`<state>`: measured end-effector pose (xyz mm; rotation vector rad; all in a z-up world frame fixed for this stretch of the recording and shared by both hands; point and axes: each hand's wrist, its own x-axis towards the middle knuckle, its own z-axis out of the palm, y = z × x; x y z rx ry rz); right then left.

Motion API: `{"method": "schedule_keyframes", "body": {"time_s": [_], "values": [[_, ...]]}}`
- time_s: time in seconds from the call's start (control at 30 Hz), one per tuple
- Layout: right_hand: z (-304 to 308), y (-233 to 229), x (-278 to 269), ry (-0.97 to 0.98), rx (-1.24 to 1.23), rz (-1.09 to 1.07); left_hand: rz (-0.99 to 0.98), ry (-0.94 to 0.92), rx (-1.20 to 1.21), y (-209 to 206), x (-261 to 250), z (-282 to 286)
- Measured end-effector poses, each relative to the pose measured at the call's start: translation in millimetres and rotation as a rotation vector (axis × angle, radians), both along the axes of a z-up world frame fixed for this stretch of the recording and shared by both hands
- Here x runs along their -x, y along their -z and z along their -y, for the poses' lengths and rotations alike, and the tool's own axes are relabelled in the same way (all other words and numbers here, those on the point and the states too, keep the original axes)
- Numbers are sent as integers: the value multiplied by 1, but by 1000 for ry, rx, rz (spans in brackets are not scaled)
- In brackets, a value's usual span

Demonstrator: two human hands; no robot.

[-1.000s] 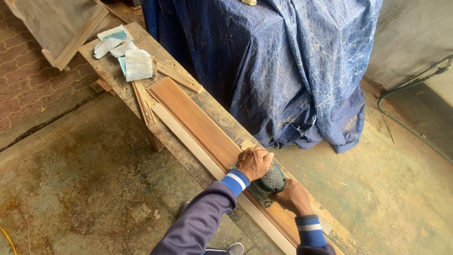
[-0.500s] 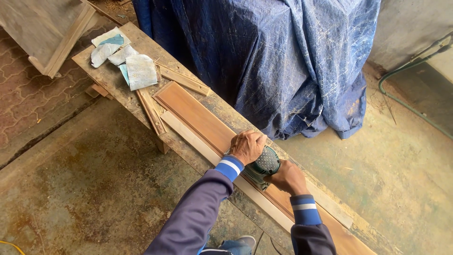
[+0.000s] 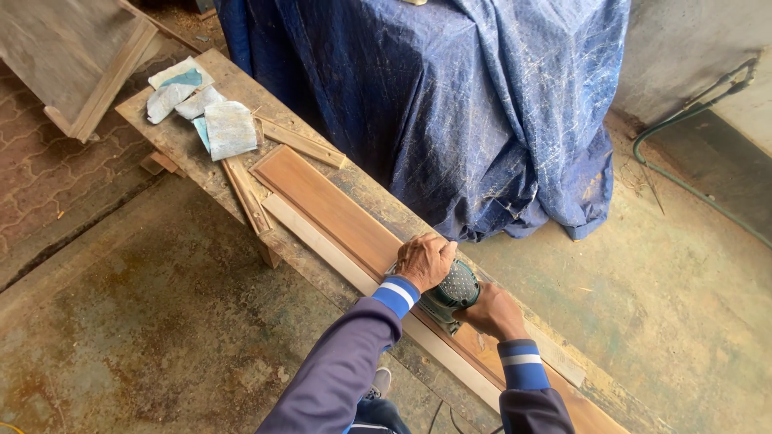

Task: Sanding wooden planks using an electric orbital sander and manual sandpaper blocks.

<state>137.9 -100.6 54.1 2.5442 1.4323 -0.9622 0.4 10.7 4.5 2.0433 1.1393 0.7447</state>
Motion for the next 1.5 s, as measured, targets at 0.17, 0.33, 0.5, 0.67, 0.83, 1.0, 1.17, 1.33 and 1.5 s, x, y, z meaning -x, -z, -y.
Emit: {"method": "schedule_keyframes", "body": {"time_s": [0.17, 0.33, 0.5, 0.67, 0.83, 1.0, 1.17, 1.33, 1.5], "values": [[21, 10, -22, 9, 1, 4, -31, -18, -21, 10, -21, 18], [44, 15, -44, 38, 59, -56, -4, 9, 14, 5, -37, 41], [65, 9, -61, 57, 61, -64, 50, 5, -13, 11, -59, 66], [89, 15, -83, 116, 122, -67, 7, 71, 27, -2, -72, 85], [100, 5, -86, 136, 128, -71, 10, 84, 34, -5, -82, 99], [109, 13, -87, 141, 137, -65, -112, 231, 21, 10, -88, 90], [98, 10, -70, 112, 154, -41, 34, 258, 5, 1, -69, 78], [81, 5, -58, 96, 129, -47, 12, 232, 37, -5, -52, 66], [64, 0, -42, 105, 103, -44, 49, 235, 30, -8, -38, 47]]}}
